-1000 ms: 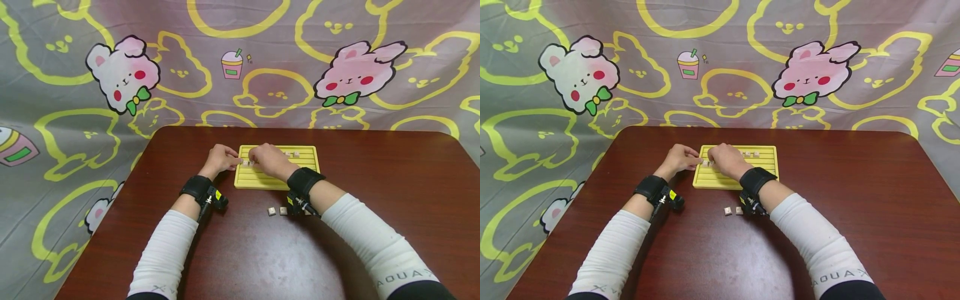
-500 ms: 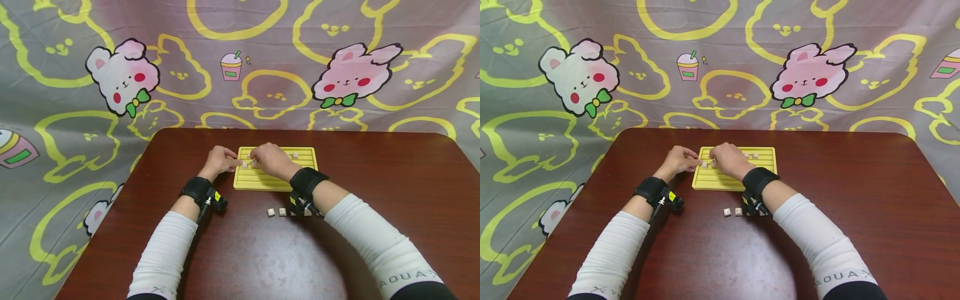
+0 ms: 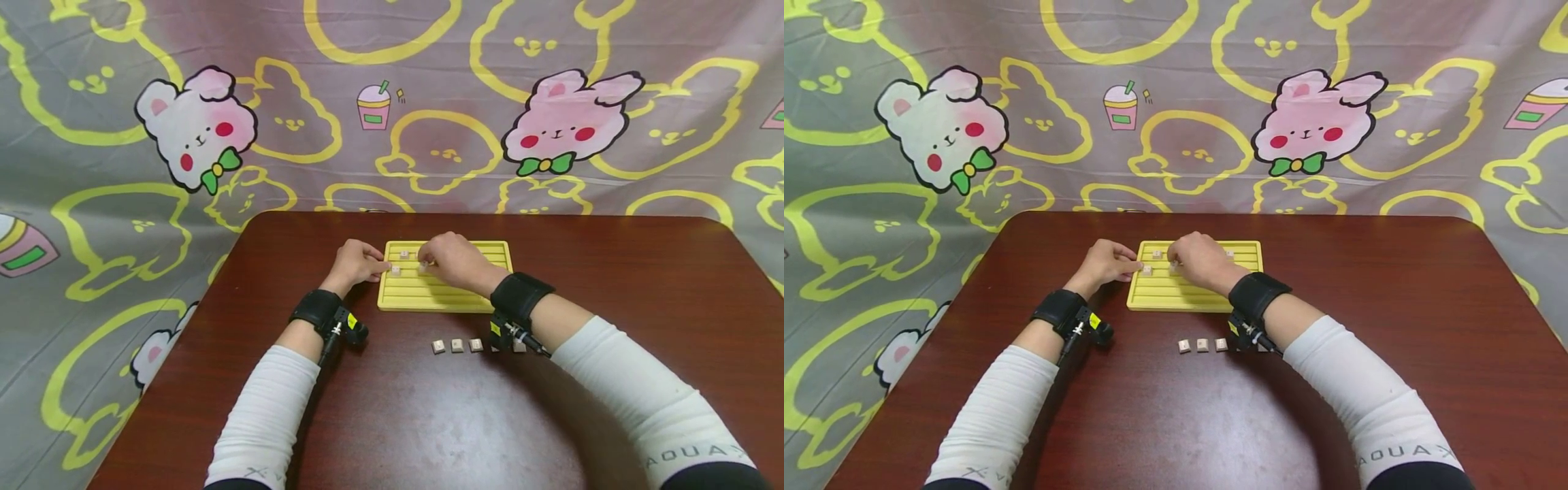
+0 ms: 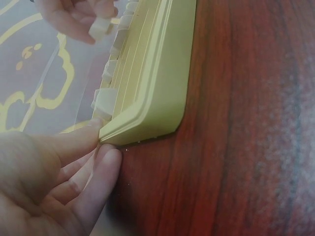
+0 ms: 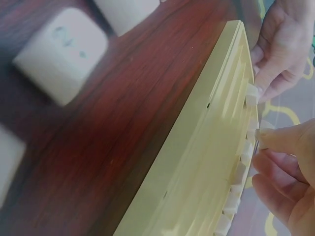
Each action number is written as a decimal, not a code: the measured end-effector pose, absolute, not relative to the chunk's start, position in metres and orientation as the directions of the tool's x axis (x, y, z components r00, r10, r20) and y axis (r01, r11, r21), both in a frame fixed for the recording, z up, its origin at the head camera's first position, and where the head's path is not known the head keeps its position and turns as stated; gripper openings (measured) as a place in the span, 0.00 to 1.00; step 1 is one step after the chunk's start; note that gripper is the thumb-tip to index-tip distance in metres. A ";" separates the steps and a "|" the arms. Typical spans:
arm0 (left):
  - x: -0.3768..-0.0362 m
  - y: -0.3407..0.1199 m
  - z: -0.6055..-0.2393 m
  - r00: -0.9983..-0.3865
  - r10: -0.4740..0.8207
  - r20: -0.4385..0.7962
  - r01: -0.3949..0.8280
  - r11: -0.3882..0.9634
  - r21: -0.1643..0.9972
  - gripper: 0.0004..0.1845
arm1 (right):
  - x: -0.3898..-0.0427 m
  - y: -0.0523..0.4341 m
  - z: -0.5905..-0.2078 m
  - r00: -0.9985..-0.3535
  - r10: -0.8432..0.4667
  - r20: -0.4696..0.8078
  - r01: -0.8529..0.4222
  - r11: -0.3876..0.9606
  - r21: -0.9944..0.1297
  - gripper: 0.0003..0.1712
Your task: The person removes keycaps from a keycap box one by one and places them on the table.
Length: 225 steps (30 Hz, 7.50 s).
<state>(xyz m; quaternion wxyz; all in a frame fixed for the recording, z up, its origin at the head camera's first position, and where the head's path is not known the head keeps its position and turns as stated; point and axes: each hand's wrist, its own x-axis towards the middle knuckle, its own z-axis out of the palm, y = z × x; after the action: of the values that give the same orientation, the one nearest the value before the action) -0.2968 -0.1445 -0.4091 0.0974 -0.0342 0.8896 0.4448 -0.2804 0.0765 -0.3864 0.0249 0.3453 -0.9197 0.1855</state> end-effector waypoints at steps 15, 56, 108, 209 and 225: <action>-0.298 -0.146 -0.411 -0.979 0.023 -0.204 -0.152 0.585 0.796 0.17 | -0.256 0.121 -0.375 -0.697 -0.680 0.225 -0.715 0.639 -0.284 0.07; -0.296 -0.147 -0.410 -0.978 0.044 -0.206 -0.141 0.590 0.795 0.17 | -0.216 0.207 -0.378 -0.781 -0.586 0.216 -0.624 0.719 -0.305 0.10; -0.296 -0.145 -0.409 -0.978 0.039 -0.204 -0.140 0.602 0.786 0.17 | -0.139 0.305 -0.396 -0.845 -0.441 0.304 -0.529 0.775 -0.346 0.18; -0.299 -0.145 -0.415 -0.977 0.028 -0.210 -0.154 0.586 0.795 0.17 | -0.126 0.320 -0.428 -0.906 -0.385 0.176 -0.423 0.806 -0.414 0.19; -0.298 -0.146 -0.412 -0.976 0.033 -0.214 -0.153 0.591 0.792 0.18 | -0.131 0.320 -0.416 -0.908 -0.383 0.170 -0.419 0.804 -0.422 0.20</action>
<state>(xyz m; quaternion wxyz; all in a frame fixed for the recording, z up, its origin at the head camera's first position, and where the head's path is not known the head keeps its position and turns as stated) -0.2977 -0.1457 -0.4125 0.1032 -0.0341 0.8860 0.4508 -0.1309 0.3203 -0.4164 0.0384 0.2112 -0.9490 0.2308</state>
